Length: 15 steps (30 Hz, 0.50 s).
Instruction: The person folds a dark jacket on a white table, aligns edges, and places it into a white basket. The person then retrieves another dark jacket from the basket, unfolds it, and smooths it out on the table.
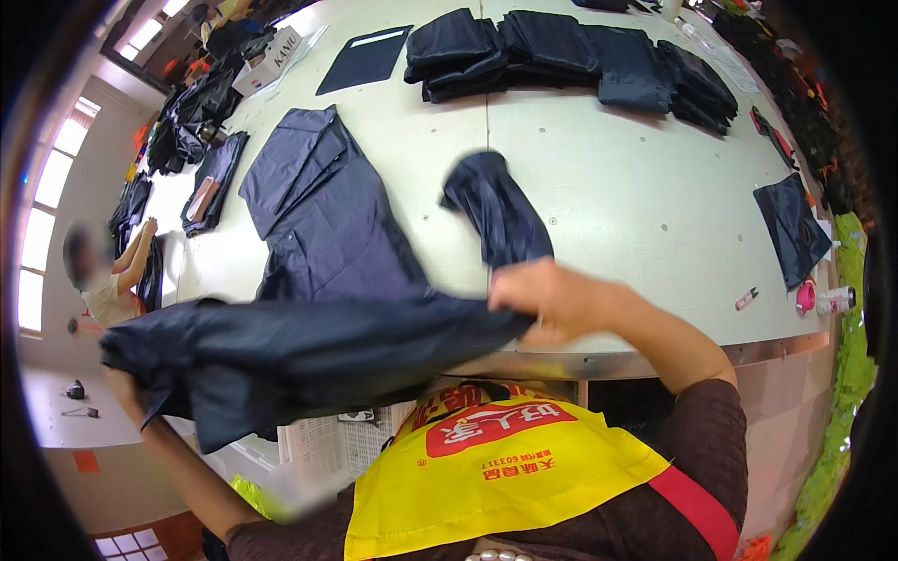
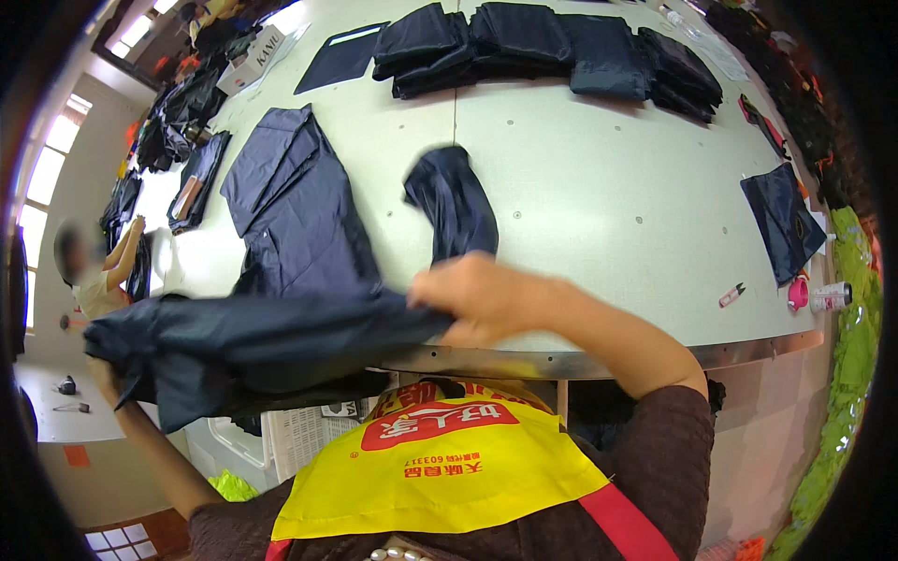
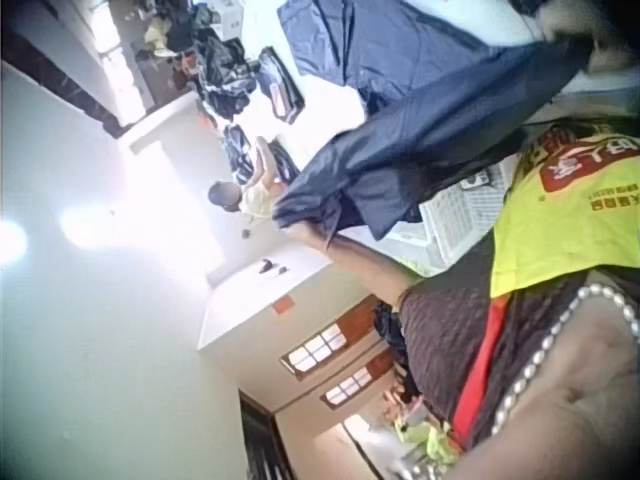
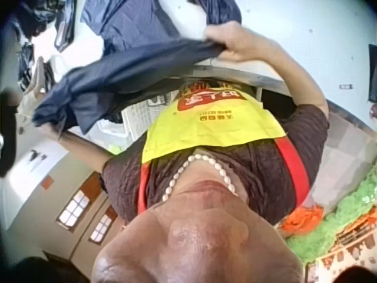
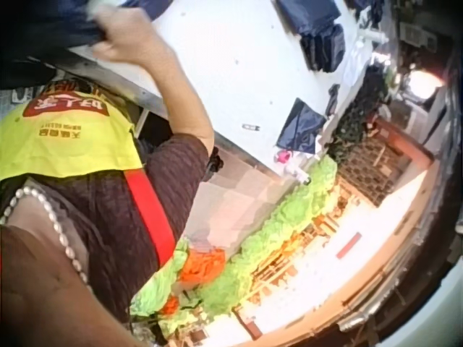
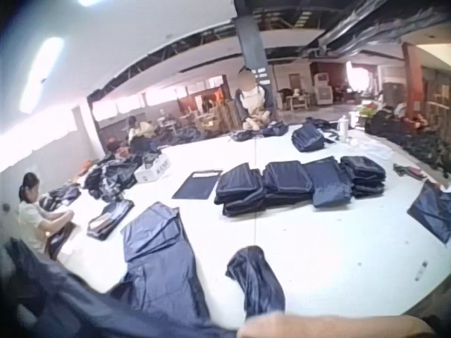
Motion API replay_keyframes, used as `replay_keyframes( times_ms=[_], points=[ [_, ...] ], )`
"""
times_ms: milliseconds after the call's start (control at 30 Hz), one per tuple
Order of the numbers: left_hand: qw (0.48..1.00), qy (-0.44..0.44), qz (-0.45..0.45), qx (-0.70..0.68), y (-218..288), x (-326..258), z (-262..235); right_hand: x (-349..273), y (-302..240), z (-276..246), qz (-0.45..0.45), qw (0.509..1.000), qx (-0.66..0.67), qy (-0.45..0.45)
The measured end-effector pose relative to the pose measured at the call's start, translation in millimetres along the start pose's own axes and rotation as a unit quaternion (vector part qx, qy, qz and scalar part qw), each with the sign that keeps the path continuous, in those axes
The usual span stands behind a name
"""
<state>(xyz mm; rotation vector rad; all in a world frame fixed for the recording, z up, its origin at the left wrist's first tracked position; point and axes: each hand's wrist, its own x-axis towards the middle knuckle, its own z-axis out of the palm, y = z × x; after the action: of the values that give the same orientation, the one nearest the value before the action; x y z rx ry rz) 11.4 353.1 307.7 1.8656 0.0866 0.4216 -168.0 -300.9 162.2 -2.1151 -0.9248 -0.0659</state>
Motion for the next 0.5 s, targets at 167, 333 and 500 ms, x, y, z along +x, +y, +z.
replay_keyframes(
  times_ms=[167, 333, 500],
  points=[
    [0.931, 0.04, 0.289, 0.218, 113, 113, 72, -3, -110, -10, -0.072, 0.98, 0.16, 0.091],
    [0.875, -0.008, 0.459, 0.155, 222, 122, 333, -54, -156, -28, 0.039, 0.901, 0.307, 0.303],
    [0.82, -0.101, 0.562, 0.036, 248, 15, 585, -97, -135, 13, 0.204, 0.675, 0.236, 0.669]
  ],
)
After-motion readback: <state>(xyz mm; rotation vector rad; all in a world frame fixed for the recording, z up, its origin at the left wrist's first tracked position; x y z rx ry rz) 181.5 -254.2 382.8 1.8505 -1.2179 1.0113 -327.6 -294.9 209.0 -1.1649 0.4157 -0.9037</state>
